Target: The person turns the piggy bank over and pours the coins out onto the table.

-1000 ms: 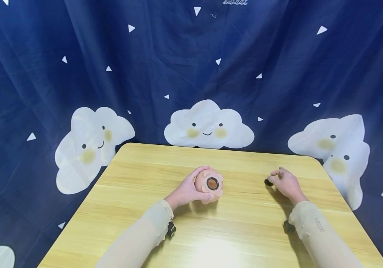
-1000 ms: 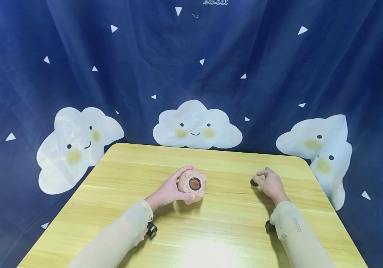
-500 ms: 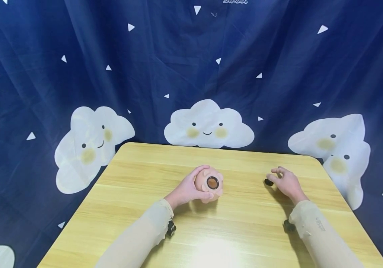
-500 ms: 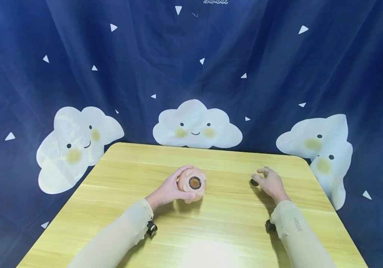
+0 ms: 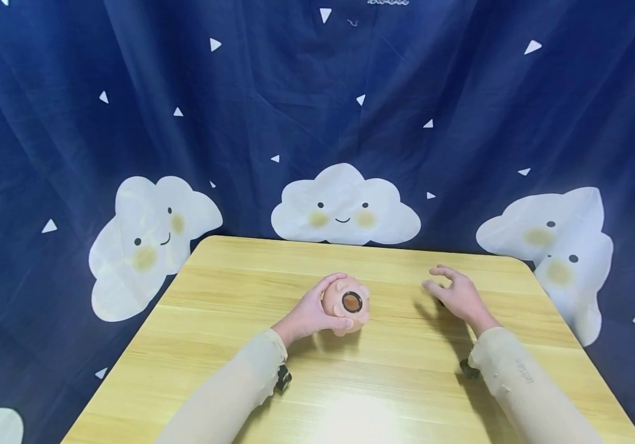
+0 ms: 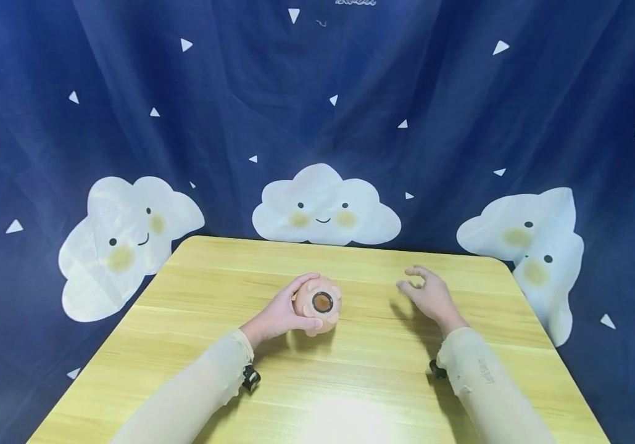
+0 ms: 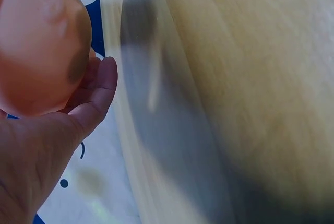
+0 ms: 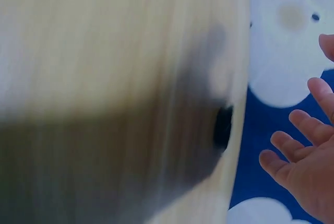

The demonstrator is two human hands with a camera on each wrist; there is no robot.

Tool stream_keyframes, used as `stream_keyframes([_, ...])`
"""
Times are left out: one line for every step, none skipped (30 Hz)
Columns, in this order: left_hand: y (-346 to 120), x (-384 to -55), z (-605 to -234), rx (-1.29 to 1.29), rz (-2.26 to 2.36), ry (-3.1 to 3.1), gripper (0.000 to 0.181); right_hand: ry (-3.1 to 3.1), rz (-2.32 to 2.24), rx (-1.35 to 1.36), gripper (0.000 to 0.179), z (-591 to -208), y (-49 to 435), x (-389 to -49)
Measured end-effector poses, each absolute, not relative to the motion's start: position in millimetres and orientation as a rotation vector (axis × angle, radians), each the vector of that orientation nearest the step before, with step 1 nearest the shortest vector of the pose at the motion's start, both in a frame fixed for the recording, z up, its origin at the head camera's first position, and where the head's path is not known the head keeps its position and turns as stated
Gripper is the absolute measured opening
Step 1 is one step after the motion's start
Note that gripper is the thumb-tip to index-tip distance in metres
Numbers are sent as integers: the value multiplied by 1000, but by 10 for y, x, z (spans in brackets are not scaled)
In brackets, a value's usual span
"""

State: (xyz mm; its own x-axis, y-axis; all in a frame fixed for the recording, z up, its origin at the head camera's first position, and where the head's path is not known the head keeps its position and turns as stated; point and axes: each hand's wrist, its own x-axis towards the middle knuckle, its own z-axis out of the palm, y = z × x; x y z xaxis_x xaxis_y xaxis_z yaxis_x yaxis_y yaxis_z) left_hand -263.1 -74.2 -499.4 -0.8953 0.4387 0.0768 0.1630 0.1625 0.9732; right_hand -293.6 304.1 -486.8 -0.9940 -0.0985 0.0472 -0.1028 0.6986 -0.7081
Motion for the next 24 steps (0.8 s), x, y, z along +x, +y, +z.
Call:
stream_keyframes([-742, -2631, -4994, 586, 1810, 2211, 100, -2882, 1219, 192, 65, -4848, 2998, -2929])
stream_keyframes([-742, -2633, -4994, 586, 1813, 2209, 100, -2877, 1233, 214, 66, -4829, 2954, -2920])
stream_keyframes([-743, -2633, -4994, 586, 1817, 2207, 100, -2872, 1257, 238, 67, -4810, 2909, -2910])
stream_keyframes([-741, -2633, -4993, 591, 1828, 2201, 99, -2870, 1284, 260, 68, -4795, 2862, -2898])
stream_keyframes([-741, -2634, -4992, 594, 1837, 2195, 99, -2868, 1318, 280, 70, -4783, 2814, -2886])
stream_keyframes([-741, -2636, -4991, 595, 1845, 2191, 99, -2870, 1353, 299, 71, -4770, 2764, -2870])
stream_keyframes([-740, -2637, -4991, 596, 1853, 2186, 98, -2872, 1397, 322, 72, -4765, 2715, -2857])
stream_keyframes([-740, -2639, -4990, 596, 1860, 2182, 98, -2878, 1437, 352, 74, -4758, 2664, -2842])
stream_keyframes([-740, -2639, -4990, 594, 1865, 2182, 98, -2886, 1475, 382, 75, -4753, 2614, -2826])
stream_keyframes([-739, -2640, -4990, 592, 1870, 2180, 98, -2892, 1515, 406, 75, -4753, 2565, -2812])
stream_keyframes([-740, -2642, -4992, 585, 1868, 2182, 98, -2900, 1554, 429, 76, -4751, 2516, -2795])
stream_keyframes([-740, -2640, -4991, 582, 1869, 2183, 98, -2906, 1598, 456, 76, -4749, 2468, -2779])
stream_keyframes([-739, -2638, -4988, 578, 1870, 2183, 98, -2910, 1657, 489, 76, -4752, 2425, -2765])
stream_keyframes([-739, -2637, -4985, 575, 1869, 2184, 98, -2913, 1705, 526, 76, -4757, 2385, -2751])
stream_keyframes([-739, -2634, -4982, 573, 1870, 2183, 98, -2913, 1767, 541, 75, -4761, 2345, -2737])
stream_keyframes([-738, -2631, -4978, 573, 1871, 2182, 98, -2906, 1842, 552, 75, -4768, 2307, -2724])
stream_keyframes([-737, -2628, -4974, 574, 1873, 2181, 98, -2895, 1918, 571, 75, -4774, 2271, -2711])
stream_keyframes([-736, -2624, -4969, 575, 1876, 2178, 98, -2882, 1997, 589, 75, -4783, 2238, -2701])
stream_keyframes([-735, -2623, -4967, 573, 1878, 2175, 97, -2867, 2075, 597, 75, -4796, 2207, -2694])
stream_keyframes([-734, -2621, -4966, 573, 1881, 2172, 97, -2853, 2137, 601, 76, -4804, 2176, -2685])
stream_keyframes([-733, -2620, -4966, 571, 1885, 2168, 97, -2838, 2199, 601, 77, -4804, 2142, -2674])
stream_keyframes([-733, -2619, -4966, 570, 1887, 2169, 97, -2823, 2250, 613, 78, -4806, 2112, -2663])
stream_keyframes([-733, -2619, -4968, 568, 1889, 2165, 97, -2806, 2296, 628, 79, -4811, 2084, -2655])
stream_keyframes([-734, -2618, -4969, 569, 1892, 2159, 97, -2791, 2335, 640, 80, -4814, 2057, -2646])
